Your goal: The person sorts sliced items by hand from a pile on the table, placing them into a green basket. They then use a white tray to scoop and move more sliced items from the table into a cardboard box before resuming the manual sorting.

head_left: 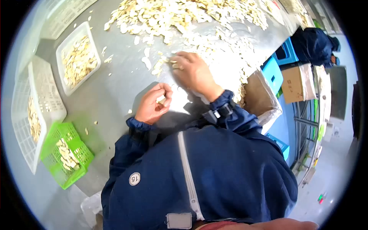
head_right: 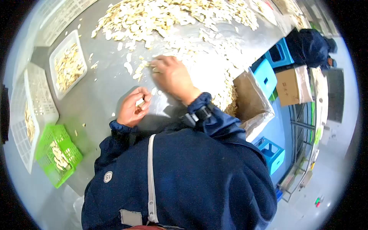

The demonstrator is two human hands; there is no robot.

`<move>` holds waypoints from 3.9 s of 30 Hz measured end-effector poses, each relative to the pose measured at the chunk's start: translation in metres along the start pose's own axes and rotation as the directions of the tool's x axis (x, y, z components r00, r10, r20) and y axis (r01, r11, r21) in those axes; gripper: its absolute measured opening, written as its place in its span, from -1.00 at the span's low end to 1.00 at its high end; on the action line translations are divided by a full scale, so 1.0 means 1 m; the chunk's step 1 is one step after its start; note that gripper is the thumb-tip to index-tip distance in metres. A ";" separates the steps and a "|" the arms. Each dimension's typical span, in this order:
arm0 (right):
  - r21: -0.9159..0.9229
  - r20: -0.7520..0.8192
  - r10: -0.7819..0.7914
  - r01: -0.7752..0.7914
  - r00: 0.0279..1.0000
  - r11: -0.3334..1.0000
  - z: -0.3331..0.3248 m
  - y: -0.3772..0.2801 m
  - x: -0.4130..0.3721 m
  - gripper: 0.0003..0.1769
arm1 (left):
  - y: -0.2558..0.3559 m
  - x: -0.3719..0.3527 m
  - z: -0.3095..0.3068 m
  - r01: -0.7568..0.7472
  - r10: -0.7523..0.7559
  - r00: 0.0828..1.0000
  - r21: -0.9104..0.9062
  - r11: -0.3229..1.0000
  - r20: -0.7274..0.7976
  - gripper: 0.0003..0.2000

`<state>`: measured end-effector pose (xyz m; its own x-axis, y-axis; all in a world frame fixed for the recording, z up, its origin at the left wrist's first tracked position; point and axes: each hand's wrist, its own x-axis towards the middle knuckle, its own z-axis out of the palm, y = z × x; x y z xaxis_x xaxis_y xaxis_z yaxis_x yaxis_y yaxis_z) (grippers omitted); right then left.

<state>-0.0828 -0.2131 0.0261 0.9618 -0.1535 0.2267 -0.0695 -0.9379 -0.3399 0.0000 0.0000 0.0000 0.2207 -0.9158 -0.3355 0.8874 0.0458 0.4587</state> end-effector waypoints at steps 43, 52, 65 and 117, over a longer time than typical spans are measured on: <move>-0.101 -0.088 0.165 -0.174 0.982 0.980 -0.032 0.039 -0.060 -0.82 | 0.000 -0.002 -0.003 0.046 -0.051 0.993 0.056 0.997 0.104 -0.80; -0.095 -0.095 0.188 -0.197 0.978 0.976 -0.048 0.032 -0.058 -0.83 | 0.000 -0.002 -0.002 0.044 -0.049 0.994 0.050 0.998 0.102 -0.77; 0.024 -0.012 0.249 -0.248 0.969 0.968 -0.035 0.024 -0.047 -0.84 | -0.004 0.002 -0.006 0.031 -0.040 0.990 0.068 0.997 0.137 -0.68; 0.583 0.287 0.300 -0.414 0.910 0.699 -0.025 -0.051 -0.044 -0.72 | -0.016 0.002 -0.006 -0.303 0.316 0.948 0.180 0.936 -0.049 -0.92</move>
<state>-0.1279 -0.1662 0.0564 0.9302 -0.3315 -0.1575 -0.2925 -0.4104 -0.8637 -0.0110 0.0000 -0.0130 0.5092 -0.8338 -0.2133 0.6908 0.2482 0.6791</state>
